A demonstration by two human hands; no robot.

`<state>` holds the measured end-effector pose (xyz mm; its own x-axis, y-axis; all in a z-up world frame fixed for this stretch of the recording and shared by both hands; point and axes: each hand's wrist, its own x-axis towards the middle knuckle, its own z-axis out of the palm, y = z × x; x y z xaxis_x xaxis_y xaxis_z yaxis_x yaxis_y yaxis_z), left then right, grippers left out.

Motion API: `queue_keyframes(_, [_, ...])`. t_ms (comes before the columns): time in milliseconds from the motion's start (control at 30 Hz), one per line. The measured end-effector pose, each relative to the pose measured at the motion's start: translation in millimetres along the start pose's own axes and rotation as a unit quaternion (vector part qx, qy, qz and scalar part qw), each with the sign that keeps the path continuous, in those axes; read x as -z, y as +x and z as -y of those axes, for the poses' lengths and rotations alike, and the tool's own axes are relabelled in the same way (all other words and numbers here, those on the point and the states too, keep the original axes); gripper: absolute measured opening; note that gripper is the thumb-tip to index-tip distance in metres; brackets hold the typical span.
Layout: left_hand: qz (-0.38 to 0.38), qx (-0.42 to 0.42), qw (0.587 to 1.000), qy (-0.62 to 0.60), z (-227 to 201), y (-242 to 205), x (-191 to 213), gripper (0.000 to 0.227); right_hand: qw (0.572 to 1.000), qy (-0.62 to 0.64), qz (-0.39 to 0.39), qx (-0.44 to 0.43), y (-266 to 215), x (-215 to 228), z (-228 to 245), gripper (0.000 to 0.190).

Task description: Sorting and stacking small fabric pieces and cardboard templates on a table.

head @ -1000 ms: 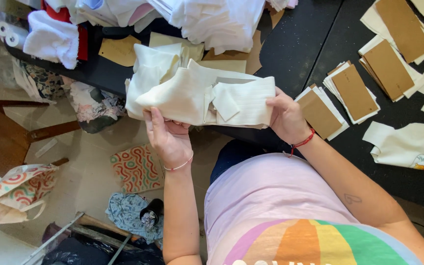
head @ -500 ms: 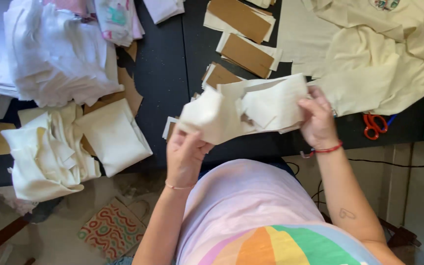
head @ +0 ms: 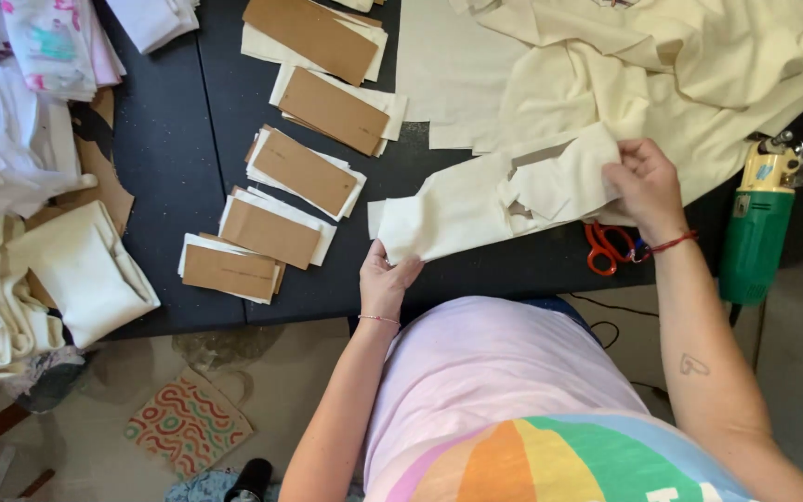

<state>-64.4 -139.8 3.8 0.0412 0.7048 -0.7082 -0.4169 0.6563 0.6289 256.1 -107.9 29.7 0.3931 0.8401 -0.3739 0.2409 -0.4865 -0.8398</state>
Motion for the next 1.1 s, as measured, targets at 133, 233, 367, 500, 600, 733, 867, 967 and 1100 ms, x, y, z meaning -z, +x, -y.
queue_keyframes(133, [-0.033, -0.07, 0.997, 0.015, 16.5, -3.6, -5.7, 0.045, 0.985, -0.097, 0.014, 0.139, -8.4, 7.8, -1.4, 0.034])
queue_keyframes(233, [-0.074, -0.169, 0.98, 0.08, -4.4, -20.0, -24.6, 0.052, 0.895, -0.275, -0.083, 0.34, -25.7, -3.0, 14.0, 0.028])
queue_keyframes(367, [-0.105, -0.465, 0.754, 0.452, -17.1, -15.7, -65.7, 0.038, 0.89, -0.31, -0.009, 0.335, -38.2, -13.6, 14.9, 0.016])
queue_keyframes(500, [0.058, -0.388, 0.787, 0.476, -4.2, -5.7, -113.0, 0.025, 0.931, -0.218, 0.004, 0.293, -49.2, -23.4, 15.5, 0.039])
queue_keyframes(600, [0.088, -0.286, 0.823, 0.483, 10.9, 16.8, -138.3, 0.01, 0.964, -0.156, 0.026, 0.216, -43.5, -24.6, 9.6, 0.026])
queue_keyframes(733, [0.115, -0.202, 0.818, 0.527, 4.9, 22.7, -142.3, 0.014, 0.964, -0.155, 0.016, 0.214, -43.7, -27.3, 10.2, 0.012])
queue_keyframes(867, [0.11, -0.067, 0.915, 0.381, -3.9, 17.8, -133.9, 0.03, 0.95, -0.154, 0.037, 0.271, -56.1, -41.3, 33.7, 0.012])
queue_keyframes(967, [0.097, -0.035, 0.96, 0.259, 13.8, 27.5, -109.3, 0.033, 0.926, -0.142, 0.095, 0.336, -62.4, -55.2, 44.2, 0.01])
queue_keyframes(1100, [0.08, -0.055, 0.972, 0.216, 46.6, 53.2, -52.6, 0.027, 0.909, -0.131, 0.109, 0.381, -59.6, -54.9, 51.7, 0.006])
